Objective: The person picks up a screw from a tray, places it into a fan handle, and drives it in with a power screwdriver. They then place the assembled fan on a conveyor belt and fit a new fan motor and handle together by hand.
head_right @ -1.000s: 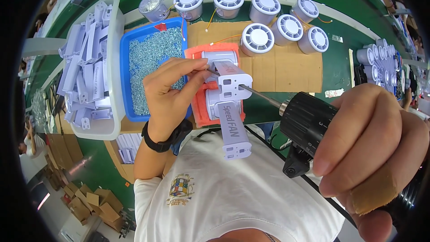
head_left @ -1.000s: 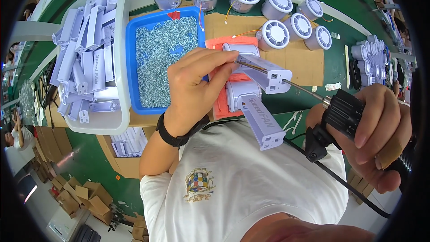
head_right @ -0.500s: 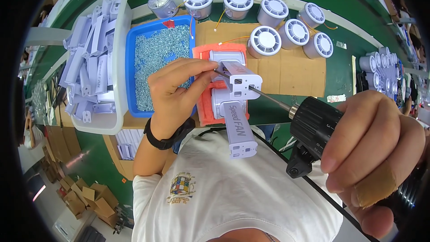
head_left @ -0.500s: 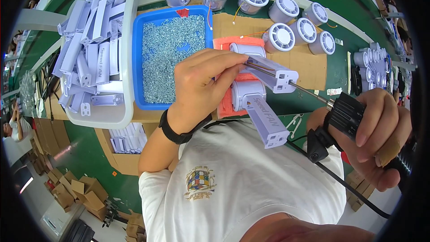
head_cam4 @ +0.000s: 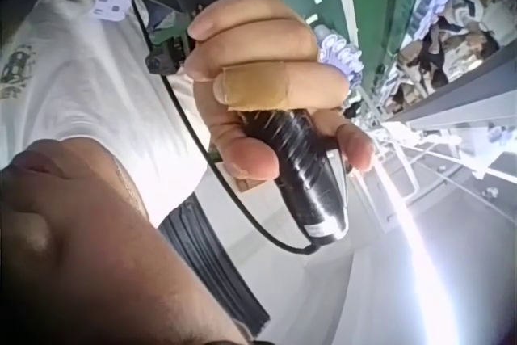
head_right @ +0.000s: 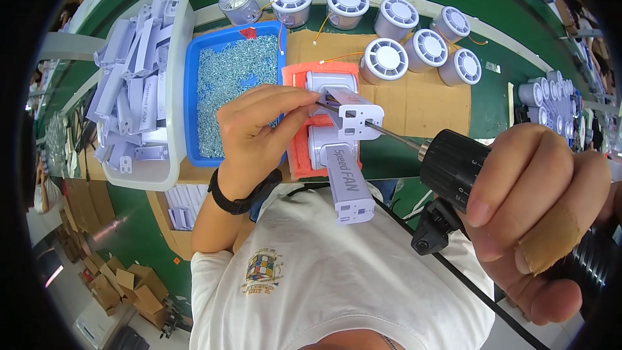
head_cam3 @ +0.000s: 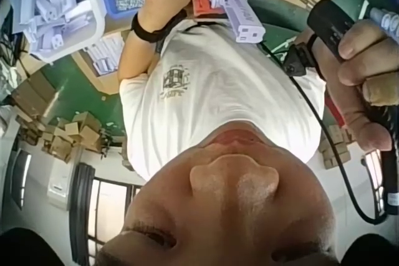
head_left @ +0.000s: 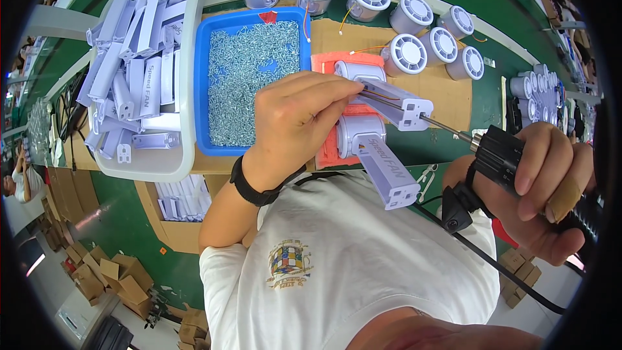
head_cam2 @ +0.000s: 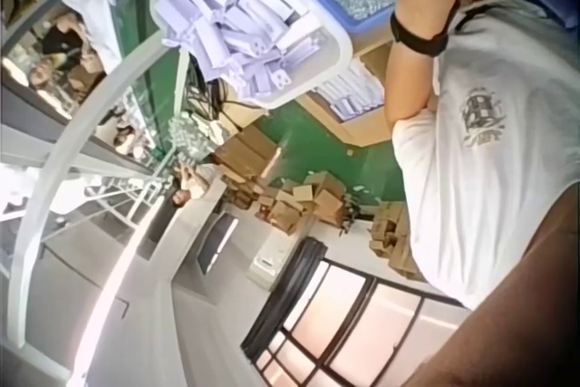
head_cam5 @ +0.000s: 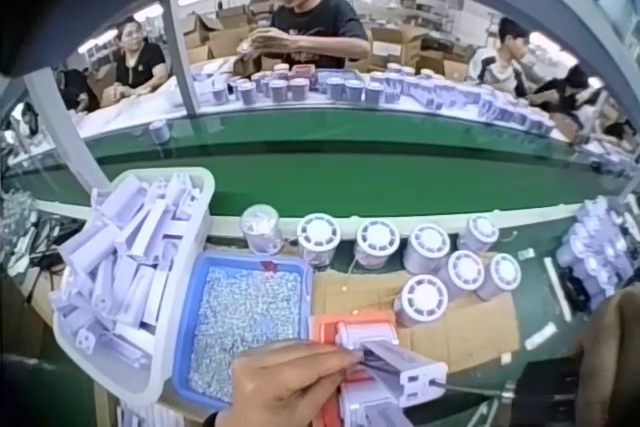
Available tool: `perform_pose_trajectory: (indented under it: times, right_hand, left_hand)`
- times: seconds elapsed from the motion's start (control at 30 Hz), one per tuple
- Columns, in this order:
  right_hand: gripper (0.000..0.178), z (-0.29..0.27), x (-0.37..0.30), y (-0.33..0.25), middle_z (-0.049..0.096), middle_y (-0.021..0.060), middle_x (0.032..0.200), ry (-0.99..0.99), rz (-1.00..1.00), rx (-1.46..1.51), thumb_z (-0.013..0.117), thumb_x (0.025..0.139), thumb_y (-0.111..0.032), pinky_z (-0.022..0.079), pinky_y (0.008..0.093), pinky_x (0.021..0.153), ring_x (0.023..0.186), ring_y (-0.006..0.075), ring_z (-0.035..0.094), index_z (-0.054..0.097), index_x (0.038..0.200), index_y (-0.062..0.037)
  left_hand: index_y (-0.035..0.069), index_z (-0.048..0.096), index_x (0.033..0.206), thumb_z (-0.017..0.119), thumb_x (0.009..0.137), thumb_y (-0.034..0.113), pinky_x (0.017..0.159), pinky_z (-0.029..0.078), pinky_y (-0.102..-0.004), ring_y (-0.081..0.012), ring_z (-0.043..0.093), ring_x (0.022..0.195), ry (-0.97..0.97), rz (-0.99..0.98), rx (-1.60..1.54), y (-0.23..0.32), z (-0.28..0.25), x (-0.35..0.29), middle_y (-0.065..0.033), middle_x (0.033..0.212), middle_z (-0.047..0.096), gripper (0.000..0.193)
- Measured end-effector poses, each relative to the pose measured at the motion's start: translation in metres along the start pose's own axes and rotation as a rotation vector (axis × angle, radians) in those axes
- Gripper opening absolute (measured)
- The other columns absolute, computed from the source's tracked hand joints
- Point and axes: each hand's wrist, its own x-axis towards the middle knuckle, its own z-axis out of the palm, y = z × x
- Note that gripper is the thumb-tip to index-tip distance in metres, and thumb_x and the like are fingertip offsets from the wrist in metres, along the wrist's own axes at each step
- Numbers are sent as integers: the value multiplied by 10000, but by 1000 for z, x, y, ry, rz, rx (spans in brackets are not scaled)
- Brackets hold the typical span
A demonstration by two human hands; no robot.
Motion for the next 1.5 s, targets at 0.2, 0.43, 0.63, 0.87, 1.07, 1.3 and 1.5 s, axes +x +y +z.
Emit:
perform_pose_trajectory:
  times: [0.2, 0.43, 0.63, 0.87, 1.07, 1.3, 1.5]
  right_hand:
    - [385, 0, -3, -4, 568, -2, 810, 22, 35, 13, 736, 848, -327, 520, 234, 627, 620, 87, 619, 546, 1057, -65]
    - [364, 1, 3, -6, 554, -2, 816, -15, 47, 14, 728, 853, -338, 514, 242, 633, 618, 89, 606, 543, 1015, -70]
    - [365, 8, 10, -2, 552, 0, 828, -132, 34, -4, 726, 853, -352, 505, 253, 637, 608, 93, 582, 540, 1002, -75]
    - [385, 18, 7, 0, 546, 0, 826, -74, -9, -104, 717, 861, -357, 453, 261, 606, 602, 97, 565, 527, 1022, -65]
    - [399, 18, 9, -1, 541, -1, 831, -92, 46, -136, 712, 863, -371, 448, 263, 611, 606, 91, 559, 546, 1075, -77]
    - [436, 18, 10, 4, 536, -5, 835, -99, 58, -136, 706, 866, -384, 438, 264, 614, 612, 86, 558, 560, 1152, -89]
    - [457, 14, 4, 3, 534, -5, 837, -118, 92, -198, 700, 871, -388, 431, 263, 609, 607, 88, 554, 564, 1187, -86]
  left_hand:
    - [60, 773, 963, 776, 736, -25, 671, 577, -329, -248, 722, 792, -34, 83, 29, -2, 1, 1, -81, 880, 752, 242]
    - [58, 772, 1013, 784, 735, -14, 711, 570, -349, -262, 701, 815, -34, 71, 19, -4, 2, 1, -83, 856, 740, 287]
    - [50, 767, 1004, 796, 733, 2, 724, 563, -352, -260, 680, 836, -33, 4, 31, -3, 1, 1, -77, 964, 735, 278]
    - [41, 763, 996, 802, 738, 18, 733, 556, -352, -257, 656, 870, -51, -27, 44, -9, 5, -4, -62, 1092, 718, 263]
    - [35, 769, 1004, 807, 743, 9, 718, 548, -326, -236, 663, 842, -41, -12, 41, -10, 4, -3, -75, 1100, 735, 265]
    - [33, 770, 1003, 813, 744, 8, 710, 545, -311, -227, 673, 840, -40, -12, 42, -9, 5, -3, -78, 1107, 742, 265]
    - [40, 771, 1000, 816, 744, 10, 706, 544, -307, -220, 673, 830, -34, 1, 30, -10, 5, -3, -76, 1103, 743, 262]
